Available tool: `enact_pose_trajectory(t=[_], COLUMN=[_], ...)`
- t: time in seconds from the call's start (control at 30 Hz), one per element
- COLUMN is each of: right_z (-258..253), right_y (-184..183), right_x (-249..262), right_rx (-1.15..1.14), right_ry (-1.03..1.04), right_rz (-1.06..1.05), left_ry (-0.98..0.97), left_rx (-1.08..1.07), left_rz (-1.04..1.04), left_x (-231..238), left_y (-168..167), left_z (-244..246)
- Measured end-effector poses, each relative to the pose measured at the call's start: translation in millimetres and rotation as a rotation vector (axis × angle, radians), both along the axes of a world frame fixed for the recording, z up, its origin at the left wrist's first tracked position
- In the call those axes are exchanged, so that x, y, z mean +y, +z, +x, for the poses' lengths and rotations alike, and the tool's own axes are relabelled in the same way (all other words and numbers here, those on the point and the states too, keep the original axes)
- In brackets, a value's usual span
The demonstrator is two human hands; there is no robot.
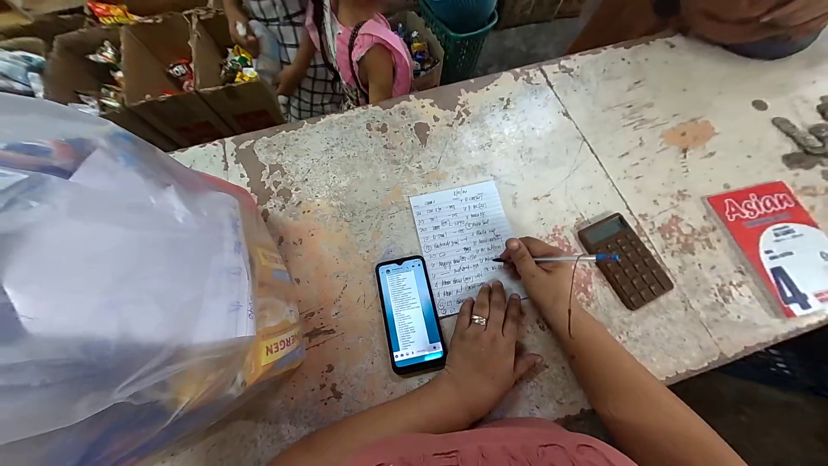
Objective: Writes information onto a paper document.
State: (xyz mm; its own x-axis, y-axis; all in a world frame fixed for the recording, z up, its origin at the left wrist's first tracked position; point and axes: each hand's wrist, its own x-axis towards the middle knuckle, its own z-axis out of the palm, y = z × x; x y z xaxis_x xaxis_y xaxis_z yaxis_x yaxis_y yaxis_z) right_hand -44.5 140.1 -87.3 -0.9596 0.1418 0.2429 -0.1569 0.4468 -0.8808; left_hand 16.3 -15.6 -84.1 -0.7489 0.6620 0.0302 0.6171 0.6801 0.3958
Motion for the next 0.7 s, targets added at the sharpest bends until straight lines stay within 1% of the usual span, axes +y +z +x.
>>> enact_pose_trajectory(t=[0.13, 0.23, 0.33, 0.57, 0.7], right_z=[3, 5, 5, 5, 7], right_y=[0, 1, 2, 4, 8], right_x=[-1, -2, -1, -1, 0], right_rx=[0.013, -0.015, -0.087, -0.153, -0.202], right_ry=[0.012, -0.041, -0.068, -0.105, -0.092], right_rz=[0.0, 0.028, 0.047, -0.085, -0.032], left_ry=[-0.001, -0.003, 0.008, 0.017, 0.014], left_rx=[-0.024, -0.024, 0.002, 0.038, 0.029], left_rz=[-0.062, -0.094, -0.054, 0.009, 0.0], left_x=[2, 3, 3, 5, 5], left_y=[1, 2, -3, -8, -6], left_z=[0, 0, 1, 2, 1])
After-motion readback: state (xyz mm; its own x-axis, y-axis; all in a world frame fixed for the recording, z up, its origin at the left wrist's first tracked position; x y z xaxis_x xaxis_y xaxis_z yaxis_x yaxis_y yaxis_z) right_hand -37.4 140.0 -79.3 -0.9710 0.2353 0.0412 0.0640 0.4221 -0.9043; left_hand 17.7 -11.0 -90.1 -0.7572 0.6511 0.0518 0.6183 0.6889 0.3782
